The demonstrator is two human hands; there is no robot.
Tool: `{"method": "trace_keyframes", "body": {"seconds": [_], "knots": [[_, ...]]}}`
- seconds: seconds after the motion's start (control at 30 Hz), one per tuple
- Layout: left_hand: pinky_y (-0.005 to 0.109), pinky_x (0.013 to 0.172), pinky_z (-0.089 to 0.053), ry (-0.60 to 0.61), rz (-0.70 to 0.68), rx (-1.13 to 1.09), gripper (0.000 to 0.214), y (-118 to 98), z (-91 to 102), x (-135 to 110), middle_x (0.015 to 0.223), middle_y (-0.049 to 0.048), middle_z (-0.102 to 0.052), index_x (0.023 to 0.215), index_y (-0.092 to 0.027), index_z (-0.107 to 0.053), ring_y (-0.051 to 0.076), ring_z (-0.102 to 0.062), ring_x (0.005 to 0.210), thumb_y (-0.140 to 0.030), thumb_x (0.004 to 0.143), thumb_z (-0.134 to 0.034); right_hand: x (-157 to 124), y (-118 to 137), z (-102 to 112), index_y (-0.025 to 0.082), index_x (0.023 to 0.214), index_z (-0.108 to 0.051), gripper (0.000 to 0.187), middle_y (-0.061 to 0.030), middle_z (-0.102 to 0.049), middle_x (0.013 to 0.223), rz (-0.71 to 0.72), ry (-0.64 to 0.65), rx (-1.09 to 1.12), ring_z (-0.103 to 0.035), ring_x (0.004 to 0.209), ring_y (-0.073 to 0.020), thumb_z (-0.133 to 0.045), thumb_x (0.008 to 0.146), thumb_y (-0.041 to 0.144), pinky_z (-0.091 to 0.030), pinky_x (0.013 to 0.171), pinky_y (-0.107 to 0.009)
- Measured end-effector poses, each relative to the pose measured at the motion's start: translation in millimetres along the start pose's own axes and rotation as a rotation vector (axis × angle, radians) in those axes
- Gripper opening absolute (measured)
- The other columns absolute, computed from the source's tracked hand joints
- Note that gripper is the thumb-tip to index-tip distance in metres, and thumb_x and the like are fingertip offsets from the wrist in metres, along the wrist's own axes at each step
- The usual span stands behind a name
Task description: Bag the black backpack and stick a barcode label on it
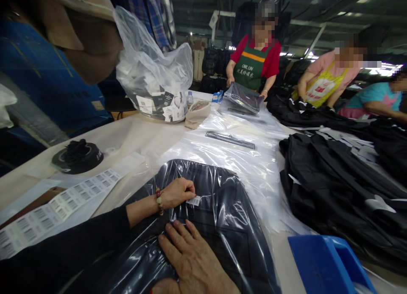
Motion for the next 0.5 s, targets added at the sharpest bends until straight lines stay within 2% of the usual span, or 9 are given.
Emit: {"method": "trace_keyframes", "body": {"seconds": [0.17, 0.27, 0.37, 0.43, 0.5], "knots": [[0.023, 0.066, -0.042, -0.038, -0.033, 0.138, 0.010, -1.1, -3.0, -4.6, 0.075, 0.0007, -0.066, 0.070, -0.018, -0.065, 0.015, -0.061, 0.072, -0.022, 0.077, -0.059, -0.5, 3.2, -0.2, 0.019, 0.141, -0.028, 0.071, -0.0104, -0.032, 0.145, -0.004, -0.058, -0.007, -0.027, 0.135, -0.0228, -0.043, 0.085, 0.059, -0.024, 0.110, -0.047], [0.025, 0.070, -0.043, -0.058, -0.055, 0.216, 0.010, -0.5, -5.8, -5.5, 0.083, 0.0027, -0.065, 0.070, -0.018, -0.064, 0.016, -0.061, 0.077, -0.024, 0.077, -0.060, -1.3, 6.4, 7.7, 0.018, 0.135, -0.040, 0.062, -0.0092, -0.045, 0.138, -0.025, -0.128, 0.029, -0.039, 0.129, -0.0215, -0.046, 0.086, 0.055, -0.031, 0.108, -0.042], [0.026, 0.071, -0.045, -0.078, -0.054, 0.277, 0.013, 2.1, -8.1, -4.1, 0.083, 0.0032, -0.064, 0.087, -0.018, -0.061, 0.018, -0.062, 0.079, -0.027, 0.078, -0.060, 1.5, -0.8, 19.7, 0.017, 0.112, -0.059, 0.033, -0.0075, -0.064, 0.114, -0.209, -0.347, 0.039, -0.057, 0.108, -0.0178, -0.040, 0.093, 0.036, -0.046, 0.095, -0.033], [0.027, 0.068, -0.046, -0.078, -0.045, 0.317, 0.027, 3.7, -8.4, -3.5, 0.080, 0.0032, -0.064, 0.102, -0.016, -0.055, 0.019, -0.063, 0.077, -0.027, 0.078, -0.060, 7.3, -11.1, 23.5, 0.016, 0.104, -0.061, 0.029, -0.0084, -0.067, 0.104, -0.350, -0.477, -0.067, -0.060, 0.100, -0.0188, -0.034, 0.094, 0.023, -0.047, 0.089, -0.036], [0.028, 0.066, -0.047, -0.063, -0.057, 0.366, 0.029, 3.7, -7.9, -5.2, 0.083, 0.0054, -0.065, 0.106, -0.015, -0.051, 0.020, -0.063, 0.078, -0.022, 0.079, -0.056, 15.9, -21.1, 21.1, 0.014, 0.113, -0.057, 0.031, -0.0105, -0.065, 0.111, -0.386, -0.488, -0.224, -0.056, 0.108, -0.0230, -0.035, 0.093, 0.021, -0.043, 0.095, -0.044]]}}
Point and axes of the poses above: each hand's wrist, its own x-axis towards the middle knuckle, its own z-axis out of the back of the hand, y = z × x, the point moved 2 cm from there along x, towards the middle knuckle
